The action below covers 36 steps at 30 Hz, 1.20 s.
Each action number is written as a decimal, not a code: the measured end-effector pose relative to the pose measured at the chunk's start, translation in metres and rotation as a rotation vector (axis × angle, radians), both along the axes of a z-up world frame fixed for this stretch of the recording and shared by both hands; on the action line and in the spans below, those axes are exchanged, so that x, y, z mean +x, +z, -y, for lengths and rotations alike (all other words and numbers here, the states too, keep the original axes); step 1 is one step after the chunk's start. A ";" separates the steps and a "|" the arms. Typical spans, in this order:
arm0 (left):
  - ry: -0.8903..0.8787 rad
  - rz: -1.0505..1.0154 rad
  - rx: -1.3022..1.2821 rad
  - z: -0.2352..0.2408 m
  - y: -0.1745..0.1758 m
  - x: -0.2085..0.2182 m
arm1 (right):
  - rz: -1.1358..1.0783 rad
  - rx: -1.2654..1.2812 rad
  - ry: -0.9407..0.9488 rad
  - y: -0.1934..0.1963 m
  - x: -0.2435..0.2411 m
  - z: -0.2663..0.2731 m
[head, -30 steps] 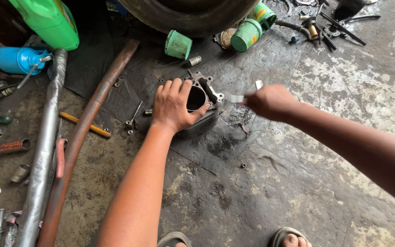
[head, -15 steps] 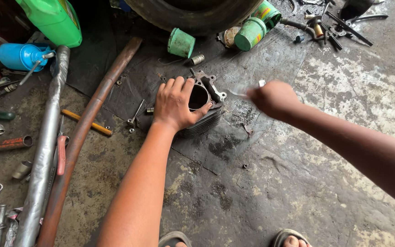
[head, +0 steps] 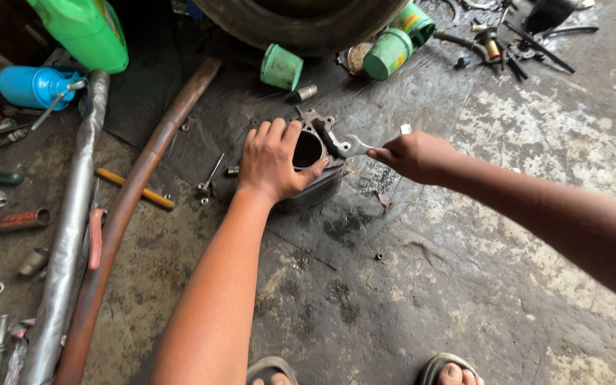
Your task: The person uses a wrench to tighten bolts on a metal engine cylinder block placed on the floor. They repeatedly adjust the cylinder's position and use the wrench on different bolts around the top flange.
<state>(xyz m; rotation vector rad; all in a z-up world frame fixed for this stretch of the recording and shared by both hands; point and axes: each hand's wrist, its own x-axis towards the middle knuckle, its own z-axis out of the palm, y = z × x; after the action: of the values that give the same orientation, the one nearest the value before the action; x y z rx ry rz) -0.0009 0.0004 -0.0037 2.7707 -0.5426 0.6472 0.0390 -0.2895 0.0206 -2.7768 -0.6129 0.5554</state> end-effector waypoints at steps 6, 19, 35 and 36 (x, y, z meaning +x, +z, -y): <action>0.003 0.008 0.007 0.001 -0.001 0.000 | 0.087 -0.126 0.042 0.010 0.002 -0.003; 0.012 0.002 -0.018 0.000 0.001 -0.004 | 0.026 -0.069 -0.154 0.018 0.017 -0.005; -0.019 0.068 -0.072 0.002 -0.002 -0.002 | 0.151 -0.175 -0.040 -0.012 0.003 -0.003; -0.029 0.147 -0.091 0.001 0.000 -0.002 | 0.256 -0.189 -0.014 -0.015 0.004 0.000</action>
<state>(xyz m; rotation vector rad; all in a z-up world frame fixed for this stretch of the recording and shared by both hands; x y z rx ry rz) -0.0032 -0.0011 -0.0039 2.6398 -0.5676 0.8519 0.0428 -0.2892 0.0060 -3.0576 -0.6209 0.2678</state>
